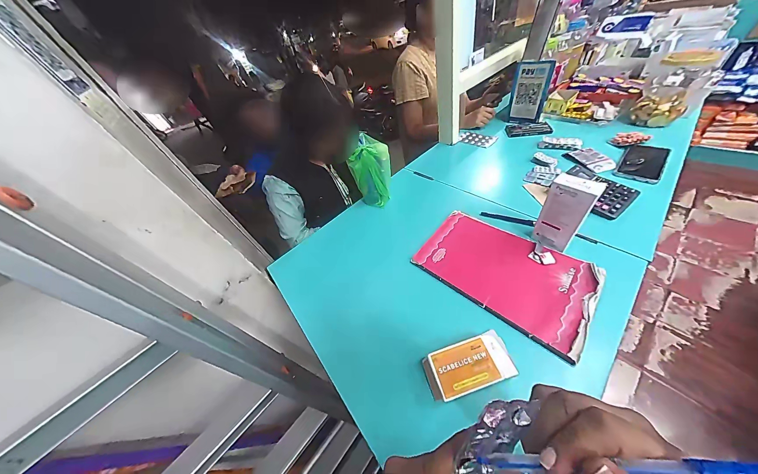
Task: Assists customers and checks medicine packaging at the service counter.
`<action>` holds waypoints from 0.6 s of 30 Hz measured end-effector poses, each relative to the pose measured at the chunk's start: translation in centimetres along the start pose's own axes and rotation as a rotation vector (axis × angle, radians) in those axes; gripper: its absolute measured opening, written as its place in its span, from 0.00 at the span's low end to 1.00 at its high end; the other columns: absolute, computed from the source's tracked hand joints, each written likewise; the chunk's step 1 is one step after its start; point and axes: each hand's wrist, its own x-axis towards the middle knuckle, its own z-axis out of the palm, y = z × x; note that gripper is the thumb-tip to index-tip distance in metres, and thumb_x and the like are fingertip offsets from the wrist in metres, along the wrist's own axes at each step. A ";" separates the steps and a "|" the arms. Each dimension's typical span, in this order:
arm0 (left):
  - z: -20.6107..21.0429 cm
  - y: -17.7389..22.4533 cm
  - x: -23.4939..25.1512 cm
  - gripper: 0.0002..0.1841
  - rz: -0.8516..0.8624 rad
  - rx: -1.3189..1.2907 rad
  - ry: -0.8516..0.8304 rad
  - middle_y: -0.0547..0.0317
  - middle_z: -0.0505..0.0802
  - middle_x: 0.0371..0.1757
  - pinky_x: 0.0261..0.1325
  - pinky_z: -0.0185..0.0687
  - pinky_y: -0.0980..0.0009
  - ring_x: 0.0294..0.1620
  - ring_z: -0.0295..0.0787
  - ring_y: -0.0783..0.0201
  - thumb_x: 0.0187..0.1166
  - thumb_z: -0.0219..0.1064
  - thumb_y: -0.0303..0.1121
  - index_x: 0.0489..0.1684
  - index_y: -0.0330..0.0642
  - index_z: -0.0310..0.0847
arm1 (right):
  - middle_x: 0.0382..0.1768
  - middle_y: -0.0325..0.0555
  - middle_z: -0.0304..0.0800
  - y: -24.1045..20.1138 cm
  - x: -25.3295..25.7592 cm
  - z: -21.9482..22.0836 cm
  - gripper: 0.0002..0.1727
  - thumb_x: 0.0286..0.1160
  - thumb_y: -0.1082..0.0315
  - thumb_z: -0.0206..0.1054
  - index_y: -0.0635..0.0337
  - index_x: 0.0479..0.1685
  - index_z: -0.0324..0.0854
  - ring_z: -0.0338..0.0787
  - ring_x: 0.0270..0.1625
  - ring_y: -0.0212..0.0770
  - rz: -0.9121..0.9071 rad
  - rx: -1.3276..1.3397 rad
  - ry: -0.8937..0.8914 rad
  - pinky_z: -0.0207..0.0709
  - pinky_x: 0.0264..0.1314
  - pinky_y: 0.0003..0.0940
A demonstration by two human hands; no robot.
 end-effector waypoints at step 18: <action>-0.3 0.3 -0.2 0.20 -0.033 -0.026 0.044 0.64 0.93 0.66 0.65 0.91 0.66 0.64 0.92 0.69 0.91 0.53 0.30 0.78 0.47 0.79 | 0.40 0.29 0.92 1.1 0.1 0.9 0.16 0.93 0.57 0.55 0.52 0.42 0.86 0.90 0.44 0.21 0.074 0.070 0.047 0.84 0.47 0.16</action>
